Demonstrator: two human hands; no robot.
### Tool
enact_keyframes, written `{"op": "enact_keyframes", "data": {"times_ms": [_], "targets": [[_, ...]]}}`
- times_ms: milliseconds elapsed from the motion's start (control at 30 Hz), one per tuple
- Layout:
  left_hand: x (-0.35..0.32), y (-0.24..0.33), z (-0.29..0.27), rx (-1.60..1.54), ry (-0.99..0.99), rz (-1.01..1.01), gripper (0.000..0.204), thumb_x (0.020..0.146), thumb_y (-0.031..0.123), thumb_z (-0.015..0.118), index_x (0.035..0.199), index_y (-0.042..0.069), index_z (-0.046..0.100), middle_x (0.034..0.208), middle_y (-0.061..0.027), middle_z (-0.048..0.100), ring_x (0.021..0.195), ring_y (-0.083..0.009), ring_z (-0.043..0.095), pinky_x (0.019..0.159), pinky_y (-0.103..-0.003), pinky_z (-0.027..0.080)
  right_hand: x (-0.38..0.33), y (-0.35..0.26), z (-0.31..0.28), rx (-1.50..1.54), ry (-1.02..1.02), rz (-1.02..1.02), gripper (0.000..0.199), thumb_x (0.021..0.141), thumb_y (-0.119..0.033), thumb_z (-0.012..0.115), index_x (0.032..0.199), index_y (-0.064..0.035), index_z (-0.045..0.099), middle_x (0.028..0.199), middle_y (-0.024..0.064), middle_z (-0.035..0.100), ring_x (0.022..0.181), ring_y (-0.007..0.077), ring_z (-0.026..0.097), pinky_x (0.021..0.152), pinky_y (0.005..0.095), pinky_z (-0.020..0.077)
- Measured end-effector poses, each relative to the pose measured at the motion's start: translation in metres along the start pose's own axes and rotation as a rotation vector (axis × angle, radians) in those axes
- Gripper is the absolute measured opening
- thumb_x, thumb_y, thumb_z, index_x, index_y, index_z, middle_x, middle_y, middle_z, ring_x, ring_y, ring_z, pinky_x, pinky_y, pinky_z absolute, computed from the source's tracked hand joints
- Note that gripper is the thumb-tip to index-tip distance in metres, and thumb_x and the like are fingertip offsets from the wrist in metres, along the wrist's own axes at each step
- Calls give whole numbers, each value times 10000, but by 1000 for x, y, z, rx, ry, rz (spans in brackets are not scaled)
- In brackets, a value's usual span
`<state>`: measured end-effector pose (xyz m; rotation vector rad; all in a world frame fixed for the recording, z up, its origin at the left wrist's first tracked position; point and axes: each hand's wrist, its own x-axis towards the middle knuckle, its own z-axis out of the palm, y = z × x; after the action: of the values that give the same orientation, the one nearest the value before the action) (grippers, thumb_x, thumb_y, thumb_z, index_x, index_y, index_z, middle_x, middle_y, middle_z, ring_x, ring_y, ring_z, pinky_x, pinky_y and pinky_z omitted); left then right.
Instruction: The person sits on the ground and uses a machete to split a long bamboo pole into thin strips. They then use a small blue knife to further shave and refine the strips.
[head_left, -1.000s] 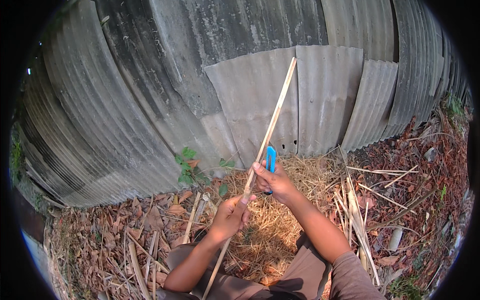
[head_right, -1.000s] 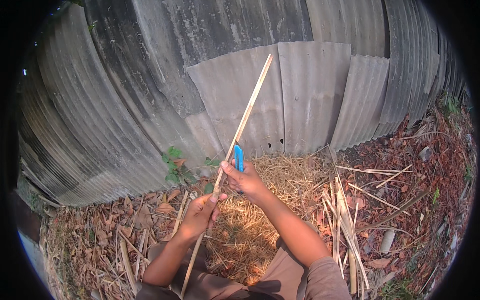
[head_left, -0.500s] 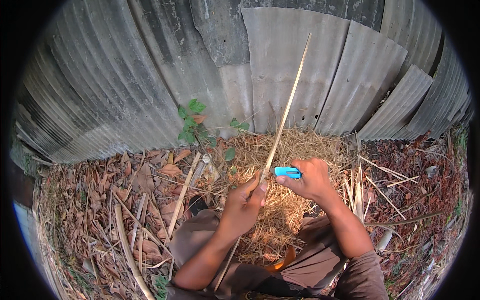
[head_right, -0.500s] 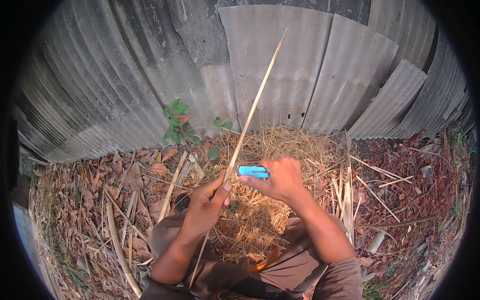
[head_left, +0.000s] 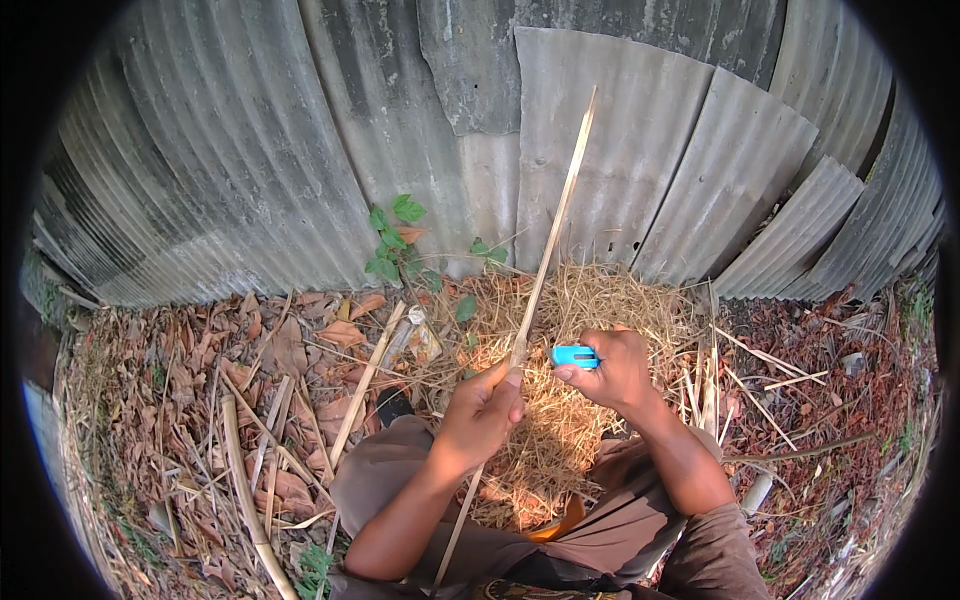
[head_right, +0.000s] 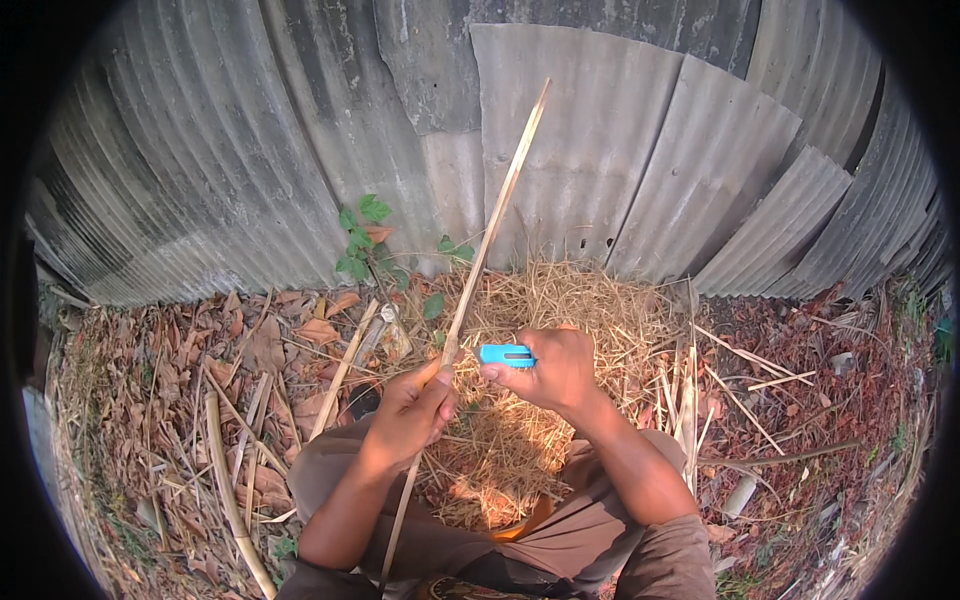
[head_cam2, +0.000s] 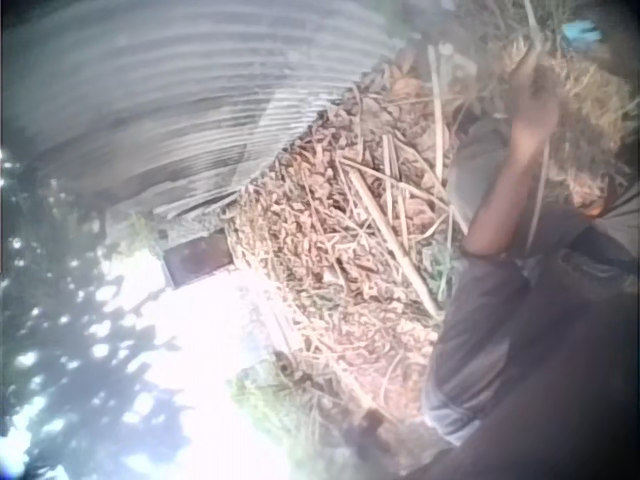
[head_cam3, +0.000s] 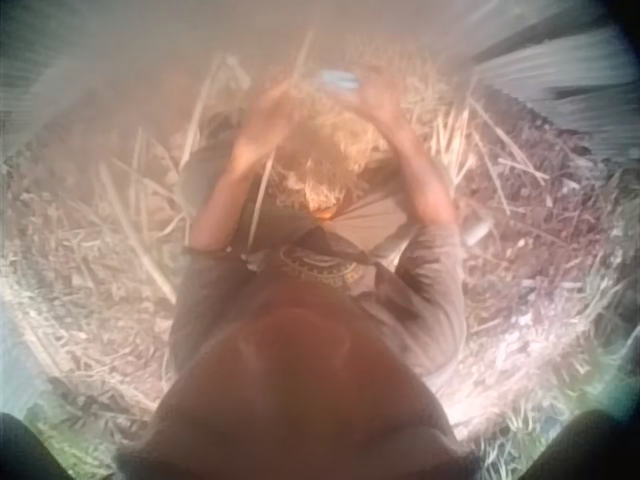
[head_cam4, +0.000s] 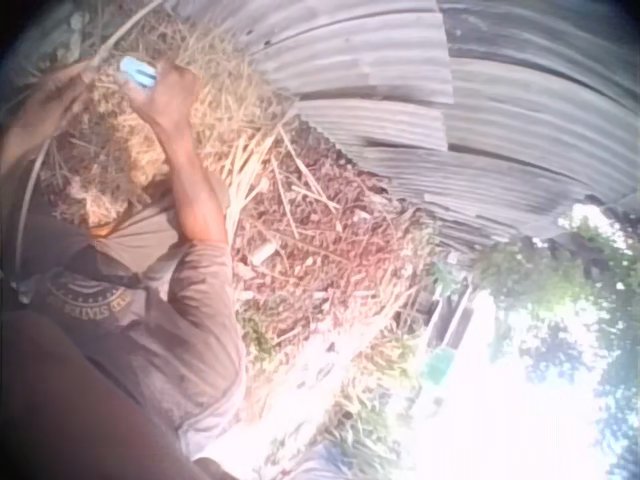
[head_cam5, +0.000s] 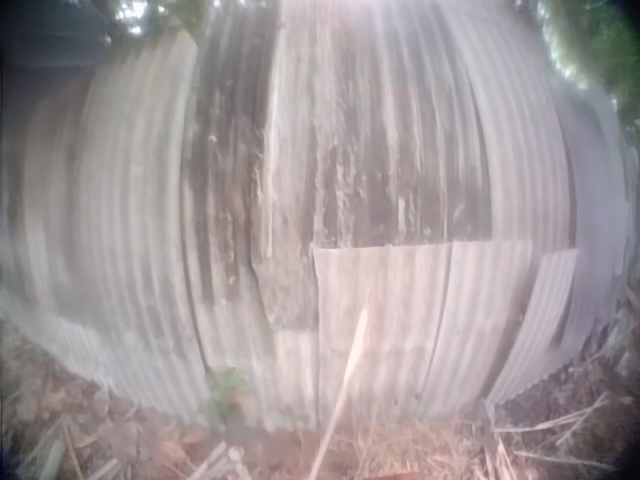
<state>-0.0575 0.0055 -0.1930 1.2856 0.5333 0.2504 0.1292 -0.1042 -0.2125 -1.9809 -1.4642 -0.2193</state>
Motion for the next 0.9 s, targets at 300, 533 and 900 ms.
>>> {"op": "enact_keyframes", "data": {"times_ms": [300, 533, 900], "targets": [[-16, -10, 7, 179, -22, 118, 231, 987, 210, 483, 1119, 44, 575, 664, 47, 485, 543, -13, 409, 468, -181, 336, 2, 4, 0, -137, -2, 39, 637, 692, -689, 642, 505, -84, 567, 418, 110, 498, 410, 297, 565, 431, 394, 450], [-28, -13, 4, 407, 83, 107, 437, 950, 131, 525, 1358, 4, 430, 841, -63, 634, 732, -72, 554, 665, -227, 458, 2, -7, 4, -57, -144, 20, 711, 693, -774, 552, 507, -88, 572, 388, 89, 461, 371, 288, 536, 420, 390, 442], [-28, -4, 14, 503, 203, 302, 252, 935, 89, 534, 1147, -46, 557, 653, 21, 471, 634, -25, 405, 546, -203, 354, 1, -6, 18, -52, -53, -55, 717, 671, -797, 543, 499, -102, 560, 388, 85, 461, 375, 289, 537, 408, 395, 437]]}}
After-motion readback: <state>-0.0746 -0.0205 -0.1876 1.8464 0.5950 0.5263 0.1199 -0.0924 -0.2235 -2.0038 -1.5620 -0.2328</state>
